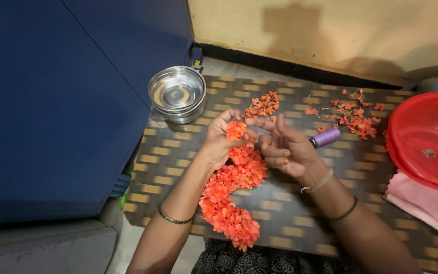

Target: The person is making a flower garland by hand. They pick up individual orange flowers from a pile on a table and thread them onto a needle with purple thread, gradually forming a long garland.

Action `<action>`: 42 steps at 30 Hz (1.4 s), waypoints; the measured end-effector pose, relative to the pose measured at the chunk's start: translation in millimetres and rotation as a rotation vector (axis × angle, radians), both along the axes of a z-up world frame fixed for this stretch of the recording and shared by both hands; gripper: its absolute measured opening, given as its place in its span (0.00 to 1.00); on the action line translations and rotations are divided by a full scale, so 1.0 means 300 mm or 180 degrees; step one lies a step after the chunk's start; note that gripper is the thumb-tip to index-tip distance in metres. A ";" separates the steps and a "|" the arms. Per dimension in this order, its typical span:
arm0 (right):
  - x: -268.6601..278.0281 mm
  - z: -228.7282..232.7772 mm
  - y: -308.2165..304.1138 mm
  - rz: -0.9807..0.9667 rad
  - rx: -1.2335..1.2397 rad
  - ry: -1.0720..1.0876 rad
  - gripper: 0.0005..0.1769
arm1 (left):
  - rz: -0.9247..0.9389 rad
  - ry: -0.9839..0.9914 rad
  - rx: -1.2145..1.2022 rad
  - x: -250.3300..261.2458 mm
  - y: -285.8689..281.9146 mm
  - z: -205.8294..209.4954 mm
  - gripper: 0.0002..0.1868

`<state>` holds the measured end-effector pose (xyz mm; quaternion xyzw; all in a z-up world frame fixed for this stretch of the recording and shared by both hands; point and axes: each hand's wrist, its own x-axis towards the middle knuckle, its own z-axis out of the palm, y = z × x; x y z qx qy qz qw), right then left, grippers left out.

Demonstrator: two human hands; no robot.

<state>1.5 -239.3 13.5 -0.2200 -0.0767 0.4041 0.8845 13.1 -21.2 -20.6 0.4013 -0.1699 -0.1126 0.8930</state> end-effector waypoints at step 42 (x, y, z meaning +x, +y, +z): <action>0.043 0.130 -0.240 -0.2238 -0.6667 -0.4673 0.10 | -0.0784 0.0189 0.0732 0.015 0.077 0.025 0.08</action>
